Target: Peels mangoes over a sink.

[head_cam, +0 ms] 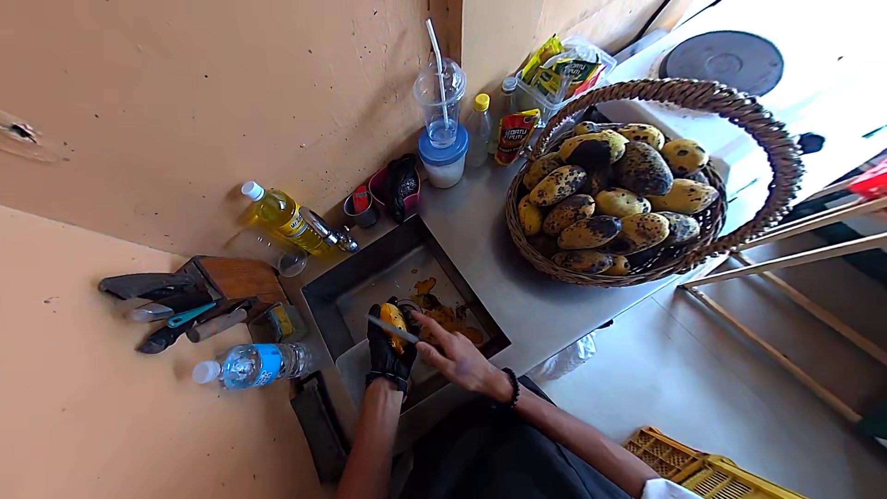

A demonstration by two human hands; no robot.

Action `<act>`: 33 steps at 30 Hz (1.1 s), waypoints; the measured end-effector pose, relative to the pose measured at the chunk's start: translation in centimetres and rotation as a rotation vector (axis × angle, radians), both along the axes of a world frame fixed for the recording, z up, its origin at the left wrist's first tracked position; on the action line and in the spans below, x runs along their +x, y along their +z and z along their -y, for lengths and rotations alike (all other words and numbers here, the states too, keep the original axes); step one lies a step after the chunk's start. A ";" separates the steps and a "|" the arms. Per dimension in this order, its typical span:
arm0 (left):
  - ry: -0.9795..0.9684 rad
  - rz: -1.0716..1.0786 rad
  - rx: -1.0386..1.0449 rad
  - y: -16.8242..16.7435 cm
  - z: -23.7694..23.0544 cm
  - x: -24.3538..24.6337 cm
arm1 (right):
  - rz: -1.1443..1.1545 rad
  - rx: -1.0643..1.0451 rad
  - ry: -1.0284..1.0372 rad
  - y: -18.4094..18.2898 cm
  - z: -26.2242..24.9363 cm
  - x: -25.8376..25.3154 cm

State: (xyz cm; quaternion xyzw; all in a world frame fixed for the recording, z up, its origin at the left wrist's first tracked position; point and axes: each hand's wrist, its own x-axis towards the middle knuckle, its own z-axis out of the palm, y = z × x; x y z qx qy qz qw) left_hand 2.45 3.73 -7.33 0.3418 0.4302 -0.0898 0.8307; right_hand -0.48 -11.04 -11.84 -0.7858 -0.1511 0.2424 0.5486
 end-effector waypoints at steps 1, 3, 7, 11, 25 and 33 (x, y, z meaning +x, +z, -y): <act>-0.009 0.051 0.017 -1.1 -0.1 -0.1 | 0.046 -0.062 0.030 0.2 -0.2 0.0; -0.023 0.268 -0.021 -6.1 -1.0 -0.4 | 0.075 -0.103 0.024 -0.1 -0.4 -0.1; 0.008 0.254 0.100 -5.7 -0.1 0.4 | 0.081 -0.105 -0.079 -0.3 -1.0 -0.7; 0.051 0.247 0.163 -3.6 0.6 0.4 | -0.004 -0.010 -0.175 -0.2 -1.3 -0.7; -0.017 0.291 -0.238 -6.2 -1.0 -2.4 | -0.744 0.668 -0.261 0.8 1.0 -0.2; -0.633 0.457 0.130 -7.1 -4.4 -1.3 | -1.094 0.792 -0.188 1.1 2.9 1.0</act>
